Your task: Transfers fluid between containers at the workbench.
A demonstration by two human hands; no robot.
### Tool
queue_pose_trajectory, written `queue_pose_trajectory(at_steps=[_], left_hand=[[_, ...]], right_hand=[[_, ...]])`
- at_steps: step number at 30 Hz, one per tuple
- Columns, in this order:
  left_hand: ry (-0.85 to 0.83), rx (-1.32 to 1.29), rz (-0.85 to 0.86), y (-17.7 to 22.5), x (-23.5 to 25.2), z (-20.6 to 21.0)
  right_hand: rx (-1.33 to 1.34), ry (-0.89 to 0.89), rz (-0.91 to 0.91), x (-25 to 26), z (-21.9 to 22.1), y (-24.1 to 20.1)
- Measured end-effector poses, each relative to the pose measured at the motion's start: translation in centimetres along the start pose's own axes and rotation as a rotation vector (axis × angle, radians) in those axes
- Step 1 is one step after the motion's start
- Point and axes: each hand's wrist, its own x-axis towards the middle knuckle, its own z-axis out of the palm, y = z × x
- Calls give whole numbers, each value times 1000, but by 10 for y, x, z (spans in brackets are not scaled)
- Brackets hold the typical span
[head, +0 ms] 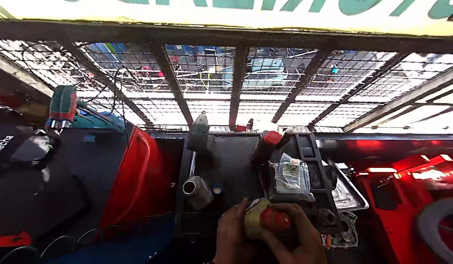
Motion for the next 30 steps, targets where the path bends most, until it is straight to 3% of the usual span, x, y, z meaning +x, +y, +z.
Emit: queue_pose_trajectory(at_steps=[3, 6, 8, 16, 20, 23, 25, 28, 30], left_hand=[[-143, 292, 190, 10, 6, -3], [-282, 518, 258, 23, -5, -4], [-348, 570, 244, 30, -14, -7], [-564, 631, 236, 56, -17, -44], [-797, 232, -81, 48, -23, -56], [-765, 203, -174, 42, -46, -59], [-645, 335, -144, 43, -53, -62], [-442, 467, -98, 47, -62, -61], [-382, 553, -63, 45, -65, -62]], right_hand=[[-190, -206, 230, -15, -42, 26], [-147, -594, 533, -15, -59, 58], [-41, -571, 557, -27, -51, 70], [376, -555, 378, -71, -41, 86], [338, -594, -95, -71, -43, 89], [277, -747, -274, -56, -49, 88], [290, -840, -193, -38, -53, 79], [31, -868, 0, -25, -44, 67], [2, -938, 66, -24, -33, 63]])
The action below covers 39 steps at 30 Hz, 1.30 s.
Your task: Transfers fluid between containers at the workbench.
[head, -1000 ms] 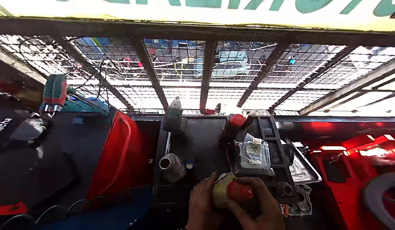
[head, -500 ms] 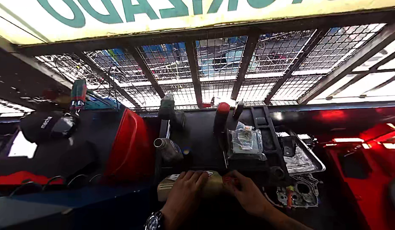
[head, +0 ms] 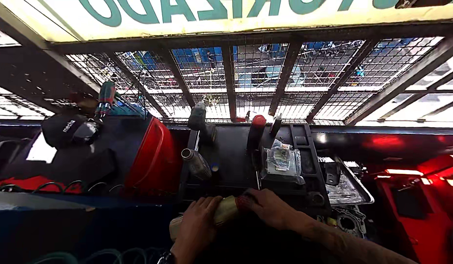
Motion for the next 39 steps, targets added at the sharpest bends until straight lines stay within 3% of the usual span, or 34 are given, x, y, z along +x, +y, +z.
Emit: queue_pose_trajectory(at_steps=[4, 5, 7, 9, 11, 13, 15, 17, 20, 22, 24, 26, 28, 29, 31, 34, 37, 39], left_hand=[[-1, -95, -32, -9, -18, 1], [-19, -127, -43, -10, -21, 1], [-24, -134, -61, -12, -24, 3], [3, -95, -58, -13, -26, 6], [17, -90, -44, -18, -27, 7], [-21, -153, -51, -24, -29, 5], [-185, -313, -94, -35, -29, -1], [-337, -459, -110, -47, -27, 1], [-331, -491, -135, -55, -23, 5], [-281, -424, -135, -57, -19, 4], [-225, -386, -121, -60, -15, 5], [-150, -428, -133, -68, -17, 11], [-83, -501, -170, -78, -21, 17], [-44, -526, -182, -83, -22, 19], [49, -584, -174, -91, -24, 26], [214, -656, -189, -95, -31, 37], [372, -637, -238, -91, -40, 39], [479, -634, -290, -88, -47, 38]], right_hand=[[130, 1, -396, -3, 15, 5], [183, -22, -426, -2, 16, 4], [209, -51, -293, 0, 17, -4], [69, 3, -87, 6, 23, -8], [-20, 2, -30, 8, 28, -11], [-59, 27, -189, 4, 30, -11], [-144, 68, -469, 4, 33, -5], [-54, 43, -575, 7, 34, -1], [197, 1, -339, 13, 32, -8], [122, 75, -138, 23, 35, -10], [138, 57, -75, 32, 32, -9], [385, 41, -50, 35, 23, -11], [639, 152, -4, 43, 17, -8], [642, 235, 28, 54, 13, -1], [341, 364, 141, 86, 8, 25], [-203, 404, 272, 145, 16, 73], [-548, 436, 247, 182, 34, 92], [-562, 589, 146, 189, 49, 72]])
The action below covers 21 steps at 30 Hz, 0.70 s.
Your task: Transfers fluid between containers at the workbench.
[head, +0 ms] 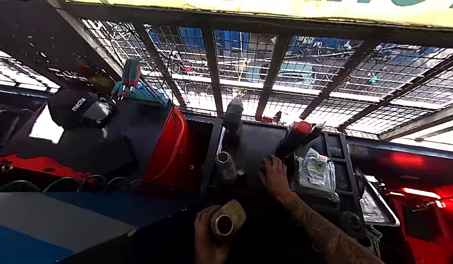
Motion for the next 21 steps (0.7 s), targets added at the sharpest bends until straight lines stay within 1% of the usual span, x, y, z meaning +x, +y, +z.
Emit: queue_pose_trajectory(at_steps=[1, 2, 4, 6, 8, 10, 12, 14, 16, 18, 21], left_hand=[[64, -19, -20, 1, -3, 0], [131, -35, -49, 2, -7, 0], [239, -42, -130, 2, -13, 1], [314, -28, -199, 4, -11, 2], [359, 1, -237, 4, -6, 0], [389, 61, -255, 5, -2, -3], [390, 125, -272, 9, 2, -3], [377, 170, -303, 15, 7, -1], [396, 184, -323, 19, 10, 3], [432, 204, -307, 23, 11, 7], [488, 266, -203, 33, 9, 12]], right_hand=[[88, 95, -35, -4, -3, -19], [209, 151, -57, -11, -4, -41], [452, 154, -48, -24, 0, -87], [534, 133, 10, -23, 17, -115], [503, 173, 36, -11, 39, -127], [463, 240, 28, -4, 50, -130], [458, 292, -10, -3, 51, -126], [489, 286, -62, -3, 45, -115], [529, 262, -121, -4, 32, -102], [574, 244, -194, -9, 13, -88], [632, 217, -349, -29, -30, -66]])
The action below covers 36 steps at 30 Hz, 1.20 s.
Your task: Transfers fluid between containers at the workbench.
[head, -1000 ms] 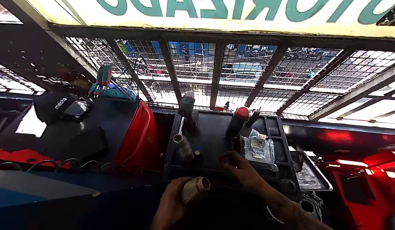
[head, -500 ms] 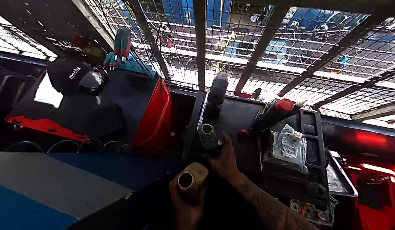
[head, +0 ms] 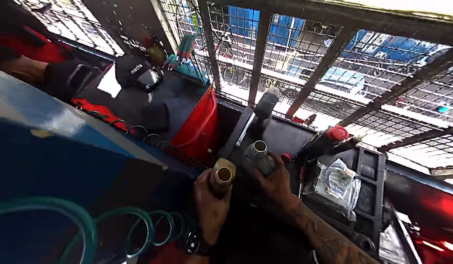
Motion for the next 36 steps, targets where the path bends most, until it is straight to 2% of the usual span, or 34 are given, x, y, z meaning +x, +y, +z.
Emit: queue_pose_trajectory(at_steps=[7, 12, 17, 25, 36], left_hand=[[74, 156, 168, 32, -22, 13], [73, 178, 240, 54, -43, 30], [49, 182, 280, 66, -65, 46], [26, 179, 338, 61, -90, 70], [20, 150, 387, 63, -87, 86]], right_hand=[[-71, -327, -224, -20, -127, -37], [-168, -485, -252, -40, -176, -42], [-260, -574, -251, -52, -204, -37], [-438, -701, -260, -54, -234, -39], [-575, -784, -276, -40, -250, -49]])
